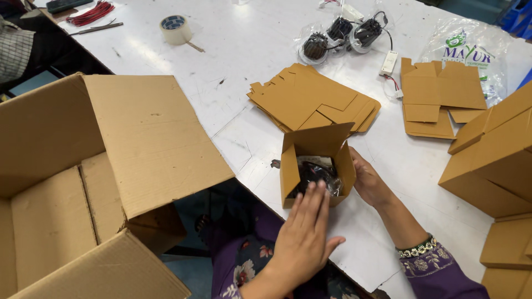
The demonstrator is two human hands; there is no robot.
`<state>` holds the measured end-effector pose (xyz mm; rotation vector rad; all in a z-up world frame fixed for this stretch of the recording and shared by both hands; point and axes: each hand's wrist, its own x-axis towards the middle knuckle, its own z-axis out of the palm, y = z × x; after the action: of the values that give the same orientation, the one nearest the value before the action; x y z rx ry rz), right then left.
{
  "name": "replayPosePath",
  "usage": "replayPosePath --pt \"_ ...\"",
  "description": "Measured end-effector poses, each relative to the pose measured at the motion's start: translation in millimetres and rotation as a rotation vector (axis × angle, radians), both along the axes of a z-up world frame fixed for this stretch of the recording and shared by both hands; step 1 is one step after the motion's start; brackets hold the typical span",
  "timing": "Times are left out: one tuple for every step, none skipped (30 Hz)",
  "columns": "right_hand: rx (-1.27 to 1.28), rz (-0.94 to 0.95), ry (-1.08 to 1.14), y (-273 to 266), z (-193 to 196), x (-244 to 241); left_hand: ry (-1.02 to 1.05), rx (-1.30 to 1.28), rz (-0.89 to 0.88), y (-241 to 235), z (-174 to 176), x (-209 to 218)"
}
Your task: The person assembles small cardboard boxes and places light fixtures and drivers into them.
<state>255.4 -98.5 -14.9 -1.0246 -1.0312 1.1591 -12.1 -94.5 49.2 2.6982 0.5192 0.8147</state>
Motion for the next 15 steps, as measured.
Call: replayPosePath --pt "0.014 0.007 -0.016 0 2 1 0.026 0.025 0.033 2 5 7" --pt "0.029 0.015 -0.029 1 2 1 0.054 0.051 0.067 5 9 13" --pt "0.044 0.023 -0.042 1 3 0 0.086 0.060 0.091 9 12 18" --pt "0.019 0.018 -0.023 1 3 -2 0.120 0.067 0.114 13 13 24" --pt "-0.006 0.012 -0.004 1 4 -4 0.153 0.074 0.137 17 14 28" --pt "-0.032 0.006 0.012 2 6 -5 0.188 0.067 0.143 21 14 31" --pt "-0.027 -0.017 -0.059 2 7 -8 0.223 0.060 0.149 24 13 34" --pt "-0.019 -0.041 -0.134 3 10 -10 0.254 0.057 0.154 27 12 36" --pt "-0.010 -0.066 -0.209 5 13 -14 0.253 0.086 0.157 29 11 37" --pt "-0.042 -0.116 -0.257 6 14 -19 0.252 0.111 0.161 29 9 36" --pt "-0.075 -0.167 -0.305 7 15 -25 0.252 0.136 0.164 28 7 34" --pt "-0.107 -0.216 -0.349 9 15 -32 0.241 0.105 0.162 27 6 31" --pt "-0.105 -0.213 -0.340 10 16 -37 0.230 0.074 0.159 27 5 28" --pt "-0.104 -0.212 -0.328 10 16 -42 0.220 0.043 0.153 26 3 24" --pt "-0.103 -0.212 -0.317 10 17 -47 0.193 0.055 0.160 27 2 20"
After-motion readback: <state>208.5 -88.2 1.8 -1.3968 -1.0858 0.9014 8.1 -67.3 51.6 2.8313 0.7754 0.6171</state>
